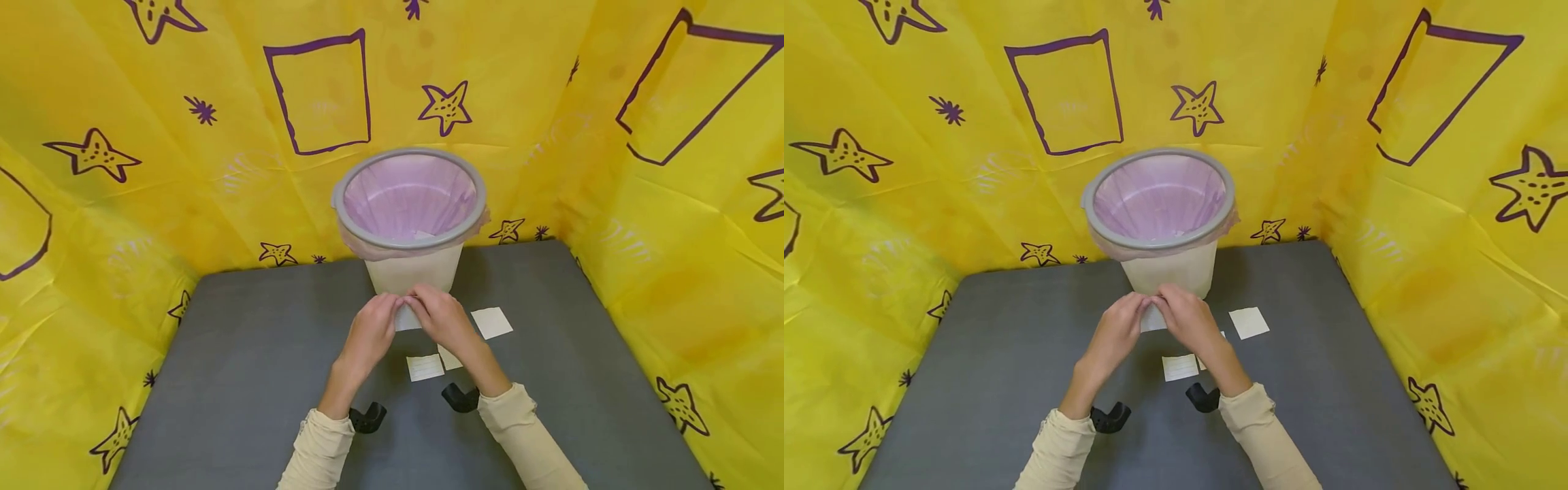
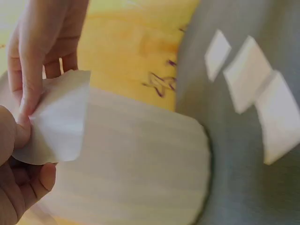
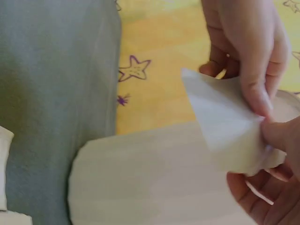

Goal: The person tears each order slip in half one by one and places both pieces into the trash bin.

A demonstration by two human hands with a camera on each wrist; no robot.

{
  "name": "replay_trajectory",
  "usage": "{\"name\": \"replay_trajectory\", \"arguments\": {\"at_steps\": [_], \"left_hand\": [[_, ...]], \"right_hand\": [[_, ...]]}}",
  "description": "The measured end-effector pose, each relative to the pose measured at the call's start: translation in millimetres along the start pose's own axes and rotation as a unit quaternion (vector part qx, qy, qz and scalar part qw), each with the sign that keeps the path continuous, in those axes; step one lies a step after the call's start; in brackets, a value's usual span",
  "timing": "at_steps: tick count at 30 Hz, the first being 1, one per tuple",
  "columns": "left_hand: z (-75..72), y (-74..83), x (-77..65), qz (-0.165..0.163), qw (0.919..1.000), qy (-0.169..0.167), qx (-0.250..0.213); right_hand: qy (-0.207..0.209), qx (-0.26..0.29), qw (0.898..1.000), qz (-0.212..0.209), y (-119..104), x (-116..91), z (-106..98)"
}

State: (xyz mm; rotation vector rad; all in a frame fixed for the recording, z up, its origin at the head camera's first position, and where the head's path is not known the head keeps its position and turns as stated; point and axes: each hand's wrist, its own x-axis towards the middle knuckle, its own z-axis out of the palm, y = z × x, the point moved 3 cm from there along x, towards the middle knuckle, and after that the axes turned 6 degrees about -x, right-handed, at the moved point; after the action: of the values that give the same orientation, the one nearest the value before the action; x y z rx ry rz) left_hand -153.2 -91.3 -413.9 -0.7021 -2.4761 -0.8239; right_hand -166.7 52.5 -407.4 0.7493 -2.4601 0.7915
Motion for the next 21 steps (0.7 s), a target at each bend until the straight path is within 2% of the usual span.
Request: {"name": "replay_trajectory", "arguments": {"at_steps": [4, 9, 12, 16, 19, 21], "left_hand": [[-18.8, 16.6, 20.8, 0.037, 0.9993, 0.008, 0.003], [-49.4, 43.2, 49.1, 0.089, 0.9947, 0.051, -0.007], [-59.6, 53.1, 62.0, 0.105, 0.9920, 0.069, -0.003], [-62.3, 56.1, 70.2, 0.104, 0.9910, 0.084, 0.000], [-57.8, 55.9, 70.1, 0.109, 0.9857, 0.127, 0.016], [-52.6, 55.9, 66.9, 0.118, 0.9771, 0.175, 0.027]], "right_hand": [[0.047, 0.051, 0.997, -0.039, -4.7, 11.9, -23.6], [0.116, 0.146, 0.981, -0.050, -13.8, 30.4, -60.7], [0.145, 0.155, 0.976, -0.048, -15.6, 40.5, -72.4], [0.151, 0.148, 0.976, -0.046, -15.0, 47.5, -76.2], [0.122, 0.213, 0.969, 0.002, -11.8, 48.7, -74.1], [0.104, 0.277, 0.953, 0.065, -8.0, 48.3, -71.5]]}}
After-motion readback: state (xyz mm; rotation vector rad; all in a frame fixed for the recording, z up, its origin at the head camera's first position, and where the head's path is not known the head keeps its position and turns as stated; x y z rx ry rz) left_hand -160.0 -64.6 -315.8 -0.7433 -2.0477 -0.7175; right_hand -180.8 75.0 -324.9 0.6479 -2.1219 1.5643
